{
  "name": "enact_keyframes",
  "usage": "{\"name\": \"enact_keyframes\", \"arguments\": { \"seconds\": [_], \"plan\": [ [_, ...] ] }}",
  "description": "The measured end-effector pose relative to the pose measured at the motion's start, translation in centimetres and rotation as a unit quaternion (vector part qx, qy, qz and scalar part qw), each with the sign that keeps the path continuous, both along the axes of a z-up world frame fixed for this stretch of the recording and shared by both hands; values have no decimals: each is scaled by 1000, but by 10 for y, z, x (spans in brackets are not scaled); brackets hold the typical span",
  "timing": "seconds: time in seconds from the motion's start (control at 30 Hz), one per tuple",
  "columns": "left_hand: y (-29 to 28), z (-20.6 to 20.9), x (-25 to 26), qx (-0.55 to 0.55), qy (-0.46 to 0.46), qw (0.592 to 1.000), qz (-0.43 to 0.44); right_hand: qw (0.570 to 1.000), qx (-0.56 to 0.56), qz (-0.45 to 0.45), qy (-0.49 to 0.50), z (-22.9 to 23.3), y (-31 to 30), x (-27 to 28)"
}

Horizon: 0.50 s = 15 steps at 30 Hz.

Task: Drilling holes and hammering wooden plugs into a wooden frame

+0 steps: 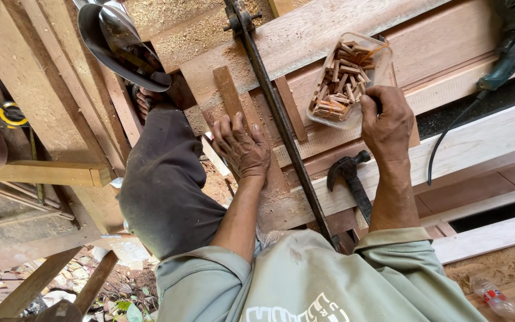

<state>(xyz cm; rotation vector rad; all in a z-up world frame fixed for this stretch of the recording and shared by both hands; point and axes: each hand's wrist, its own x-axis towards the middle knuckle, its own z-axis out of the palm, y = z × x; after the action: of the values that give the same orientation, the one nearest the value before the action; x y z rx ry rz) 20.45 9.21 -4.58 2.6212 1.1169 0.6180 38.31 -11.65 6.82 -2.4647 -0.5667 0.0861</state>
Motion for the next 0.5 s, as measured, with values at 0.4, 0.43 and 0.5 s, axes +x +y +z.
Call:
{"name": "enact_keyframes", "arguments": {
  "seconds": [0.4,0.43,0.5],
  "plan": [
    [0,-5,1,5,5,1000,2,998,-51,28,21,6,35,22],
    [0,-4,1,5,7,1000,3,998,-51,29,23,2,35,21],
    [0,-3,1,-6,5,1000,2,984,-145,77,75,-5,36,17]
  ]
}}
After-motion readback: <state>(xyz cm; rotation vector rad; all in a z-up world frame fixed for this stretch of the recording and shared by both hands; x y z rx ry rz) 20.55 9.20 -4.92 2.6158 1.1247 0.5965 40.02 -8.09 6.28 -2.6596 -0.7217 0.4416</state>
